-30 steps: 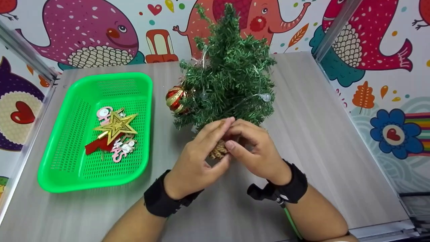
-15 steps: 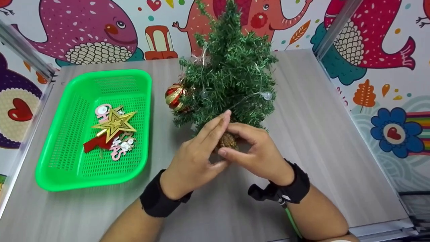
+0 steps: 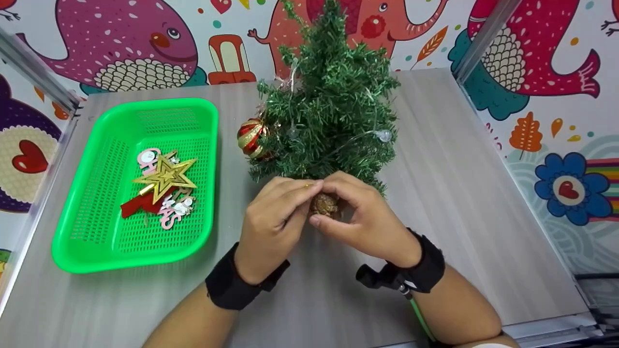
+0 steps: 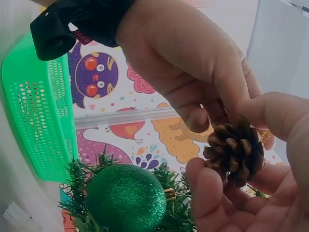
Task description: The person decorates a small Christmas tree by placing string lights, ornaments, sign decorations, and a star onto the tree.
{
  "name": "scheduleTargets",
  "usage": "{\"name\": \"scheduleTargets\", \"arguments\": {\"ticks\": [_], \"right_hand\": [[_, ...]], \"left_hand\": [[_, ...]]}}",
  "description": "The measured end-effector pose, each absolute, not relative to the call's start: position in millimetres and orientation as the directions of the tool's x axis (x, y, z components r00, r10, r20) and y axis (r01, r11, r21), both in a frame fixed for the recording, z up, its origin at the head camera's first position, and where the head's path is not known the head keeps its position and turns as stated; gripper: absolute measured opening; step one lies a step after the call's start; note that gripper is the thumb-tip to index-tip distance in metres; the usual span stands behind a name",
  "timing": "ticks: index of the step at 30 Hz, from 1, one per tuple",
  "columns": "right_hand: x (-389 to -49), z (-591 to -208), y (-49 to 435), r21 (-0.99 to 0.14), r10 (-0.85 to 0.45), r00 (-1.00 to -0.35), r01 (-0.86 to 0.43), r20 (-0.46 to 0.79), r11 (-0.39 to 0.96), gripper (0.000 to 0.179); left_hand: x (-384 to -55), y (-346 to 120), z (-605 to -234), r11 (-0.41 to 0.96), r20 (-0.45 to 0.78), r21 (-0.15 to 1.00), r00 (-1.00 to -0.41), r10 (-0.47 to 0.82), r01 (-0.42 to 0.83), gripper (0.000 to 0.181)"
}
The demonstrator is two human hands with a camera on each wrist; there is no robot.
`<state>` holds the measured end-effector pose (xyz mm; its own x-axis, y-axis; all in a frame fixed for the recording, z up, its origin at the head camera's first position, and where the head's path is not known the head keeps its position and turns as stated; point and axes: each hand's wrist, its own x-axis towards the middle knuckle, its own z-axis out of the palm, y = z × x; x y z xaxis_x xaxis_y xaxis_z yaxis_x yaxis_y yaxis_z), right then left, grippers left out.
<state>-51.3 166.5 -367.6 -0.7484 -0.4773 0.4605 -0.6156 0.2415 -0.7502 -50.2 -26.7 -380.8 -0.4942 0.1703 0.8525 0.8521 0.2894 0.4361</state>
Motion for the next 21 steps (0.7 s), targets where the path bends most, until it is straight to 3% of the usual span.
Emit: {"name": "scheduleTargets", "arguments": {"ticks": [6,9,15,21], "right_hand": [[-50.0,-369.7,162.4,-0.744,-0.491,-0.770,-0.591,0.407,0.311,0.039],[-50.1,-369.2,162.0,-0.748,-0.494,-0.781,-0.576,0.382,0.331,0.037],[-50.9,-368.9,162.3,-0.737,-0.490,-0.785,-0.576,0.378,0.354,0.038],[-51.5,-369.0,162.8,-0.724,-0.489,-0.786,-0.581,0.378,0.373,0.040]], "left_hand": [[-43.5,-22.8,-381.7,0.229,0.729,0.654,-0.681,0.065,0.721,0.026],[-41.9,-22.5,-381.8,0.183,0.666,0.727,-0.745,0.047,0.661,0.022],[-43.9,-24.4,-379.8,0.071,0.643,0.761,-0.764,0.056,0.645,0.014],[-45.0,-27.0,-379.3,0.088,0.655,0.748,-0.753,0.062,0.658,0.017]]}}
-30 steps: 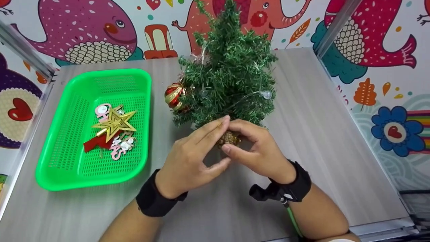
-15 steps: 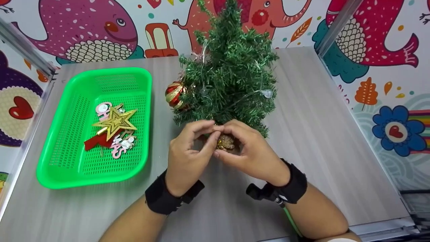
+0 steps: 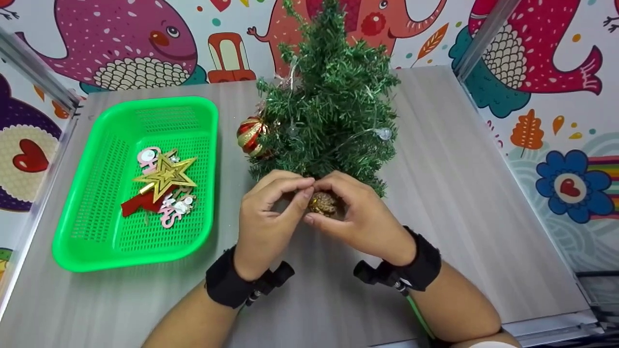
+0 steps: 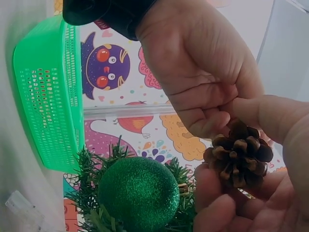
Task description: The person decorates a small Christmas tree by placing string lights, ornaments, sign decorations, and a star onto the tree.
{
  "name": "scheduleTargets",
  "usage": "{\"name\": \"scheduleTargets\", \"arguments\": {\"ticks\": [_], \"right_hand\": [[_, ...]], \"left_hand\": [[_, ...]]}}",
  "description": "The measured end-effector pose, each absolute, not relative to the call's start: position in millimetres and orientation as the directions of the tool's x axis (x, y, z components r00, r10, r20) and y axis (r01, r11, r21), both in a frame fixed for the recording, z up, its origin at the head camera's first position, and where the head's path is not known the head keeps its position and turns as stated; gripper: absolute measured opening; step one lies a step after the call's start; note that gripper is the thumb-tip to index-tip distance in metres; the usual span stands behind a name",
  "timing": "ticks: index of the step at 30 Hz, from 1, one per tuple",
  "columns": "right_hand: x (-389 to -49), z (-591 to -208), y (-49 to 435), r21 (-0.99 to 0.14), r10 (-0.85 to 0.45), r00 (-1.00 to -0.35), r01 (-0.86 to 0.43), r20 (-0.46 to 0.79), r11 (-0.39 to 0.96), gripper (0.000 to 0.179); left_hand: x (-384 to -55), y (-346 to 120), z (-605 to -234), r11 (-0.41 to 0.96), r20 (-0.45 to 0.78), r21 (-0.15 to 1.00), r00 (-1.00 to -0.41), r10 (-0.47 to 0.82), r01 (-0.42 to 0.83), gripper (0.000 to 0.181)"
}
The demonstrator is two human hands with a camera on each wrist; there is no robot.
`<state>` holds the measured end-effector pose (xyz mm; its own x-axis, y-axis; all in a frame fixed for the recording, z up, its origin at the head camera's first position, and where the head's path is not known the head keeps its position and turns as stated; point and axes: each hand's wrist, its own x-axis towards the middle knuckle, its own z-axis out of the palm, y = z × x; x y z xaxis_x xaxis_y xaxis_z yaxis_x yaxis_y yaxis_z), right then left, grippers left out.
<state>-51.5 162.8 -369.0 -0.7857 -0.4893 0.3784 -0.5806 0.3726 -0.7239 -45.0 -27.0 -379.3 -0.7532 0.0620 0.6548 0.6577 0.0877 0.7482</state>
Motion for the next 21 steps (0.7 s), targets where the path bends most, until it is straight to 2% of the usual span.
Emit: {"name": "scheduleTargets", "arguments": {"ticks": [11,17,21], "right_hand": [[-55.5,-374.3,164.5,-0.687,-0.376,-0.686,-0.710,0.622,0.159,0.028],[-58.7,-375.3,165.2,-0.659,-0.360,-0.665,-0.735,0.655,0.160,0.020],[-59.6,-375.3,165.6,-0.652,-0.362,-0.670,-0.734,0.648,0.191,0.015]], "left_hand": [[-45.9,-30.4,-380.8,0.170,0.703,0.670,-0.691,0.170,0.723,0.020],[-46.8,-30.0,-378.9,0.154,0.682,0.688,-0.705,0.194,0.709,0.018],[-46.9,-28.8,-379.1,0.173,0.710,0.653,-0.675,0.201,0.738,0.018]]}}
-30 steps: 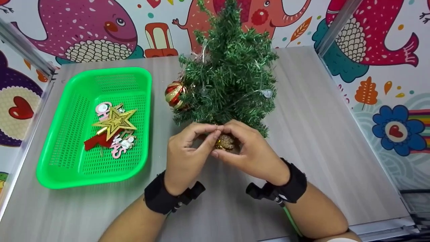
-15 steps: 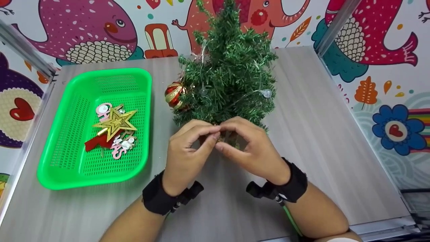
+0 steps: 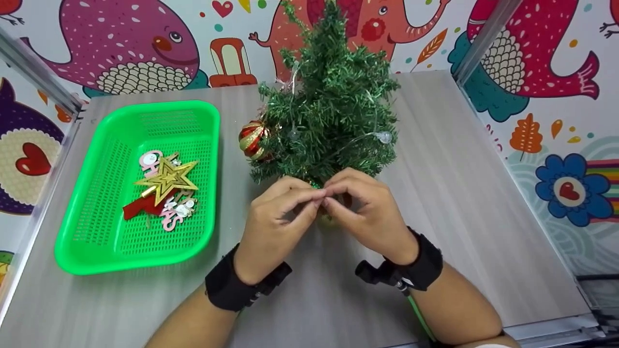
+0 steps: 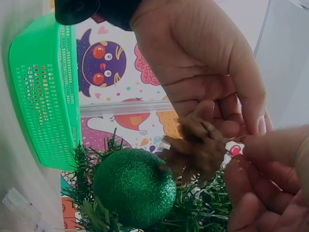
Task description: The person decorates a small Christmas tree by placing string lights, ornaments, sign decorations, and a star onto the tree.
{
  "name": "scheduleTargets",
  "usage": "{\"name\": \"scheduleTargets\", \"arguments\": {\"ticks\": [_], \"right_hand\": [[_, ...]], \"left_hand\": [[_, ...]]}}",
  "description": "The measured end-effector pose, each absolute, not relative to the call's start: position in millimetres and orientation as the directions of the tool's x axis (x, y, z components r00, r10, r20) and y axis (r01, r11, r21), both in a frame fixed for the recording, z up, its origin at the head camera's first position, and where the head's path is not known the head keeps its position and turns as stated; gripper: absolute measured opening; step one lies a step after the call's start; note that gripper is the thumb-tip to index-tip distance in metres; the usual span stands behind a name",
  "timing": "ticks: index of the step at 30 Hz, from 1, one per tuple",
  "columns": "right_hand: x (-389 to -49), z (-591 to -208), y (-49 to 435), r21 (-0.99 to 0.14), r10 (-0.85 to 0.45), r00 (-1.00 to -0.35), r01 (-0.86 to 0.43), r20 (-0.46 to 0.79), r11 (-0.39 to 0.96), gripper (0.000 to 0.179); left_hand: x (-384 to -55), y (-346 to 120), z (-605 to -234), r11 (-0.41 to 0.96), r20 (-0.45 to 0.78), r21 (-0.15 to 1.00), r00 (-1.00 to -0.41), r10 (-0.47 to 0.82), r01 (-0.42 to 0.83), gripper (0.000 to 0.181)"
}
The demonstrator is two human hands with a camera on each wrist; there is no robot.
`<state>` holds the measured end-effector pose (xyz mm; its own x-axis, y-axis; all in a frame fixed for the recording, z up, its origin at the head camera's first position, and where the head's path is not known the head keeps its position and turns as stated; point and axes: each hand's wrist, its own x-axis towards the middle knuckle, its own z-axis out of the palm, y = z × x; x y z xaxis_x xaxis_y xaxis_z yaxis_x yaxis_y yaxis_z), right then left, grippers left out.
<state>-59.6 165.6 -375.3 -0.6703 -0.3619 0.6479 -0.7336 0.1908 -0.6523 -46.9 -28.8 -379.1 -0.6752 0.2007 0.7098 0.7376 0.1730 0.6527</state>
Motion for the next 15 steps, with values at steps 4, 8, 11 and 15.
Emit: {"name": "scheduleTargets", "arguments": {"ticks": [4,8,11,15], "right_hand": [[-60.1,-375.6,165.8,-0.673,-0.368,-0.693,-0.711,0.620,0.204,0.011],[-59.3,-374.5,166.1,-0.689,-0.362,-0.705,-0.697,0.609,0.199,0.011],[-57.7,-373.1,166.1,-0.672,-0.340,-0.698,-0.710,0.630,0.213,0.013],[-53.2,-368.3,165.0,-0.583,-0.283,-0.652,-0.757,0.704,0.293,0.013]], "left_hand": [[-47.6,-27.4,-380.2,0.218,0.742,0.607,-0.644,0.189,0.764,0.019],[-48.6,-26.8,-380.3,0.262,0.749,0.593,-0.641,0.168,0.761,0.020],[-48.9,-26.4,-379.1,0.275,0.751,0.589,-0.640,0.162,0.760,0.019],[-48.1,-25.2,-375.2,0.257,0.769,0.577,-0.622,0.150,0.775,0.018]]}}
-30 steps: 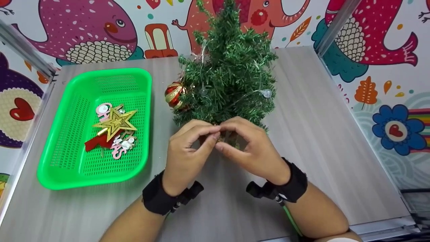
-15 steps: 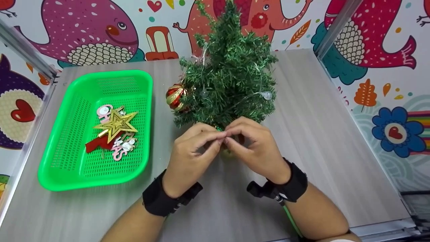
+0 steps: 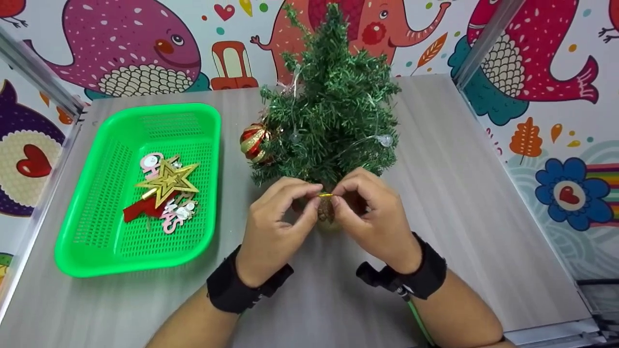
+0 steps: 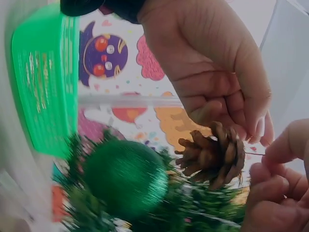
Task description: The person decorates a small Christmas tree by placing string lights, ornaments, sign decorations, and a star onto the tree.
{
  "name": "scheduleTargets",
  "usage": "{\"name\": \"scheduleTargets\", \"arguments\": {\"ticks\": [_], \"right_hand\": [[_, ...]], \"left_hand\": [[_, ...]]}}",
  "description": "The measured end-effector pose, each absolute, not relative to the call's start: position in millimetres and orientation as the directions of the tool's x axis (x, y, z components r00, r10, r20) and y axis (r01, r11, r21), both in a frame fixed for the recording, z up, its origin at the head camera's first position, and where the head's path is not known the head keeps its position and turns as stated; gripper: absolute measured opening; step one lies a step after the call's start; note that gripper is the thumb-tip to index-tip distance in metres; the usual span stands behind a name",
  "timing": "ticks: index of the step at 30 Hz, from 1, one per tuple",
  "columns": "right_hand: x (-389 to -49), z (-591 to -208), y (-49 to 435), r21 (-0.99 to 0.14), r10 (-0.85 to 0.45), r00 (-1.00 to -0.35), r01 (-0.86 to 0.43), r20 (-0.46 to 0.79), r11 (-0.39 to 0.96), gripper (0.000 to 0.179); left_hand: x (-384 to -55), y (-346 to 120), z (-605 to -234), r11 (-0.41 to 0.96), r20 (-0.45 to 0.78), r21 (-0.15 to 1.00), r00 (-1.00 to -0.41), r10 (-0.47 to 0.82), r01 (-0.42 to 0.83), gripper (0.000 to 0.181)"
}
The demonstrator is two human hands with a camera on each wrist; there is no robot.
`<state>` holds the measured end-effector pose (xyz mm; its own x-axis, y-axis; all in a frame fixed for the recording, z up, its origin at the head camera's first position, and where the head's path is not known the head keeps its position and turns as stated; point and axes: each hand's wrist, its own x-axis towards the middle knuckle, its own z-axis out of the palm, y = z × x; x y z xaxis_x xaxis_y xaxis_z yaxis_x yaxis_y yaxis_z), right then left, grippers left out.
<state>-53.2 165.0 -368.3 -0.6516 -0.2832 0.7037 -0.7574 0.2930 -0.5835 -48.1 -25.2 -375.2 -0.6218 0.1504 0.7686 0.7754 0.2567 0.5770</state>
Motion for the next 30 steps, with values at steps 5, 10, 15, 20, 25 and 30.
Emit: {"name": "scheduleTargets", "arguments": {"ticks": [5,10,15,20,25,30], "right_hand": [[-52,-357,162,-0.480,-0.202,-0.593,-0.773,0.780,0.415,0.007],[-62,-337,159,-0.427,-0.162,-0.540,-0.787,0.826,0.445,0.006],[-76,-314,152,-0.400,-0.148,-0.515,-0.789,0.844,0.466,0.006],[-87,-301,147,-0.406,-0.138,-0.547,-0.746,0.826,0.528,0.005],[-95,-297,143,-0.414,-0.146,-0.585,-0.707,0.798,0.573,0.007],[-103,-296,140,-0.410,-0.144,-0.601,-0.682,0.786,0.605,0.009]], "left_hand": [[-51,-22,-366,0.218,0.807,0.541,-0.574,0.140,0.813,0.015],[-59,-16,-350,0.223,0.874,0.447,-0.476,0.097,0.866,0.016],[-73,-7,-331,0.282,0.921,0.371,-0.390,0.010,0.885,0.012],[-86,-2,-324,0.333,0.912,0.399,-0.408,-0.045,0.854,0.008],[-96,-4,-325,0.365,0.902,0.424,-0.424,-0.086,0.829,0.008],[-106,-7,-327,0.404,0.890,0.448,-0.441,-0.115,0.798,0.006]]}}
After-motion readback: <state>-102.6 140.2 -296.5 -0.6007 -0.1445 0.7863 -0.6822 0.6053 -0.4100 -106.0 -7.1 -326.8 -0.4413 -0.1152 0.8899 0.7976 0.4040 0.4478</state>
